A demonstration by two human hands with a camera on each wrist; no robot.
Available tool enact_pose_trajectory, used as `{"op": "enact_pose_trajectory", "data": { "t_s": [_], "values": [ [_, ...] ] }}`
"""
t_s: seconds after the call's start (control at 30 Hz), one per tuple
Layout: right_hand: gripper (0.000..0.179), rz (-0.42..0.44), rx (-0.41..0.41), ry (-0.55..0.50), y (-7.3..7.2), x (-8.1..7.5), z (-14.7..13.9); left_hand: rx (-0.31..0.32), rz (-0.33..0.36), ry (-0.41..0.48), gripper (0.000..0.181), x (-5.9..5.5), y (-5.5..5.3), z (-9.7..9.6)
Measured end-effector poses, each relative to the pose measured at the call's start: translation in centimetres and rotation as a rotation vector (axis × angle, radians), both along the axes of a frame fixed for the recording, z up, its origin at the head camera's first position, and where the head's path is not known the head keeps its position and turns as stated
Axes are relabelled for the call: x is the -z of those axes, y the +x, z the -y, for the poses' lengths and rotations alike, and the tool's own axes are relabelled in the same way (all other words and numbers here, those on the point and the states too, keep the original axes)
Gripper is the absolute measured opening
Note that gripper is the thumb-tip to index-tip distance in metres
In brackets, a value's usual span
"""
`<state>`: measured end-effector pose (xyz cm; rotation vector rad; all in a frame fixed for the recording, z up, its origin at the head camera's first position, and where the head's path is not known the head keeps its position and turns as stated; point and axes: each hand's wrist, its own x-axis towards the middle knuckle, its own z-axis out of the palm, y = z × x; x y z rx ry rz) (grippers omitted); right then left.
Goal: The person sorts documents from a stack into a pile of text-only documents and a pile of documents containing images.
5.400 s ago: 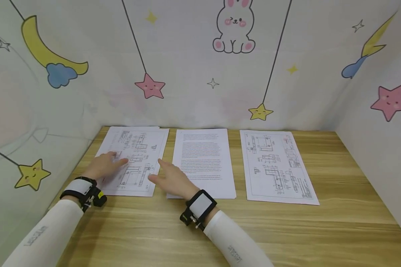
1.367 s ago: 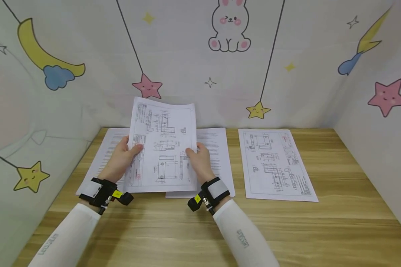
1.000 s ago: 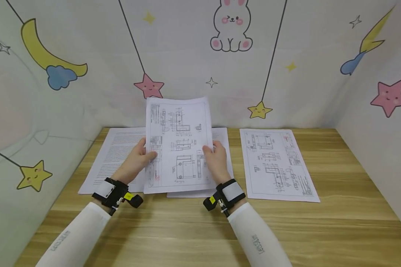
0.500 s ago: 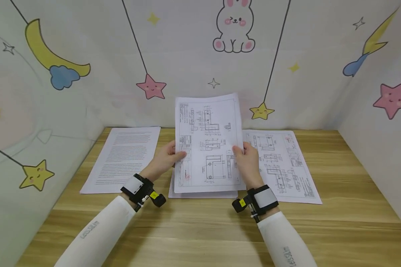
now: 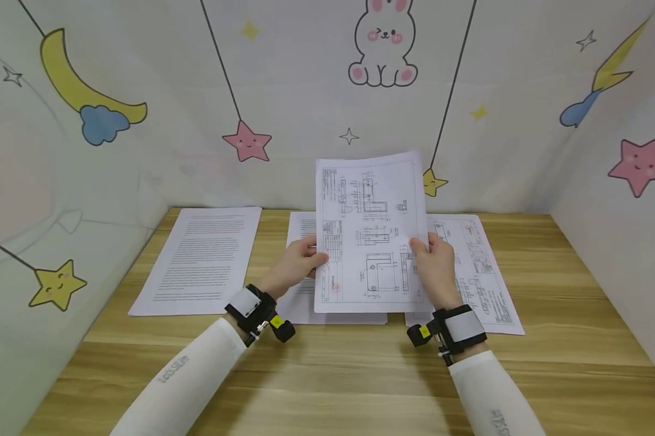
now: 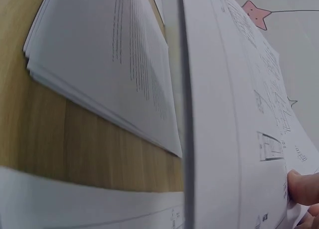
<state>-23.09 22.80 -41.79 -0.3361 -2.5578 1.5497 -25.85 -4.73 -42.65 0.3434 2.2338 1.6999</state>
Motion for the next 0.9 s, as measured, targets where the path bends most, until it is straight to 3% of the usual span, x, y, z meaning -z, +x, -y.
{"op": "enact_pose_trajectory", "data": {
  "t_s": [0.17,0.43,0.9],
  "values": [
    [0.05,0.018,0.008,0.055,0.2,0.4,-2.4,-0.005,0.007,-0.022,0.038,0.9,0.2,-2.6],
    [0.056,0.075,-0.003,0.09,0.5,0.9,-6.1,0.029,-0.03,-0.147,0.036,1.6,0.5,-6.7],
    [0.062,0.177,0.051,0.107,0.2,1.9,-9.9,0.04,-0.109,-0.259,0.033,1.8,0.4,-10.5]
  ]
}}
